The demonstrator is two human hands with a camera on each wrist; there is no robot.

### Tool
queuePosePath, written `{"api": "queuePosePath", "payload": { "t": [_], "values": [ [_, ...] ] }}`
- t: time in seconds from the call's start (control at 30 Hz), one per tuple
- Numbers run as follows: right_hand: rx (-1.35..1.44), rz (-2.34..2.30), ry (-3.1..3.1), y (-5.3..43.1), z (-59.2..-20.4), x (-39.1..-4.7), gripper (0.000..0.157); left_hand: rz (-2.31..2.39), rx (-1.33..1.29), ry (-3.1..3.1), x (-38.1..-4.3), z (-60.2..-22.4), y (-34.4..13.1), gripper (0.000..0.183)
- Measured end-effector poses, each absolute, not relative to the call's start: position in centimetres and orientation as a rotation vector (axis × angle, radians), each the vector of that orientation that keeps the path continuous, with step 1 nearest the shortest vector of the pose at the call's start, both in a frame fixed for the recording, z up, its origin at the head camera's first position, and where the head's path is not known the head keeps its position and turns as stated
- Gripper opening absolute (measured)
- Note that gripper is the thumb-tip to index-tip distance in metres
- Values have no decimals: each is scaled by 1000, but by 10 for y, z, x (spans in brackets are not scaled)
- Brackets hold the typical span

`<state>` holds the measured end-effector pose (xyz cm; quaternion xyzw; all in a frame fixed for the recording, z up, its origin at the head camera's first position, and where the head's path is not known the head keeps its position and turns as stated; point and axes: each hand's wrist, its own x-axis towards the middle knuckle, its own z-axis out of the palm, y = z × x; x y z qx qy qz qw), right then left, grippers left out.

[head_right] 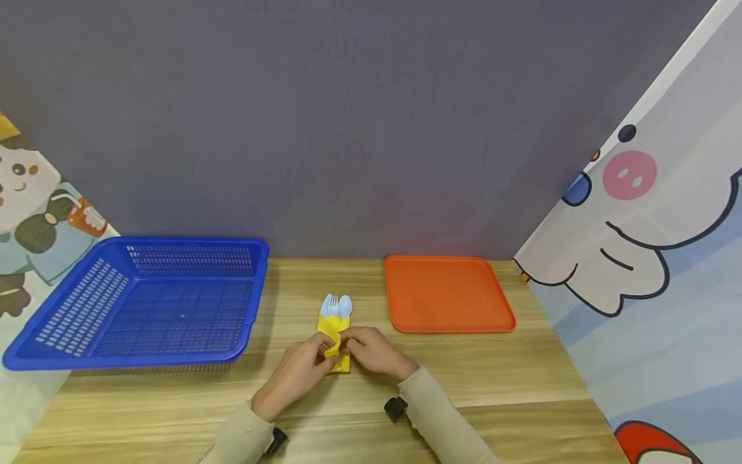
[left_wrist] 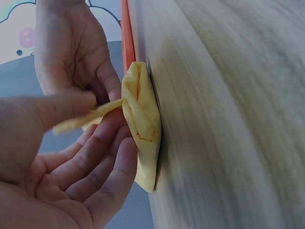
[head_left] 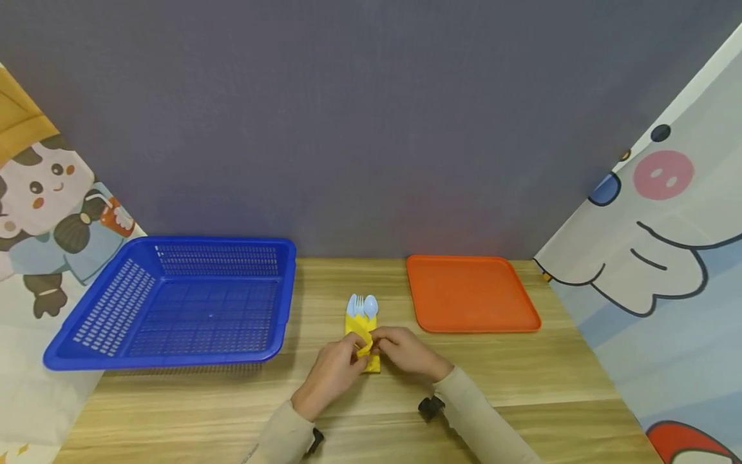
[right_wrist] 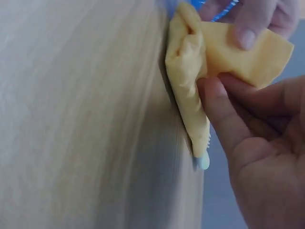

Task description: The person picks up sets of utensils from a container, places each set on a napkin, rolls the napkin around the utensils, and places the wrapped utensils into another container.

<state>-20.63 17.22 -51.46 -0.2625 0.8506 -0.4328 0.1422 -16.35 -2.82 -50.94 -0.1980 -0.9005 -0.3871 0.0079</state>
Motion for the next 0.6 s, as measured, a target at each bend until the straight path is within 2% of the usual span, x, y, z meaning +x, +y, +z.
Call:
{"api": "queuePosePath", "payload": {
  "t": [0.2, 0.37, 0.5, 0.6],
  "values": [
    [-564, -1401, 2379, 177, -515, -206, 34, -1177, -717, -2860, -163, -509, -27, 33],
    [-587, -1317, 2460, 176, -514, -205, 23, -1147, -794, -2851, -164, -507, -27, 16],
    [-563, -1188, 2561, 176, -516, -202, 9, -1108, -827, -2814, -166, -508, -27, 12],
    [-526, -1130, 2577, 176, -518, -200, 16, -1072, -834, -2792, -167, -510, -26, 11]
  ]
}}
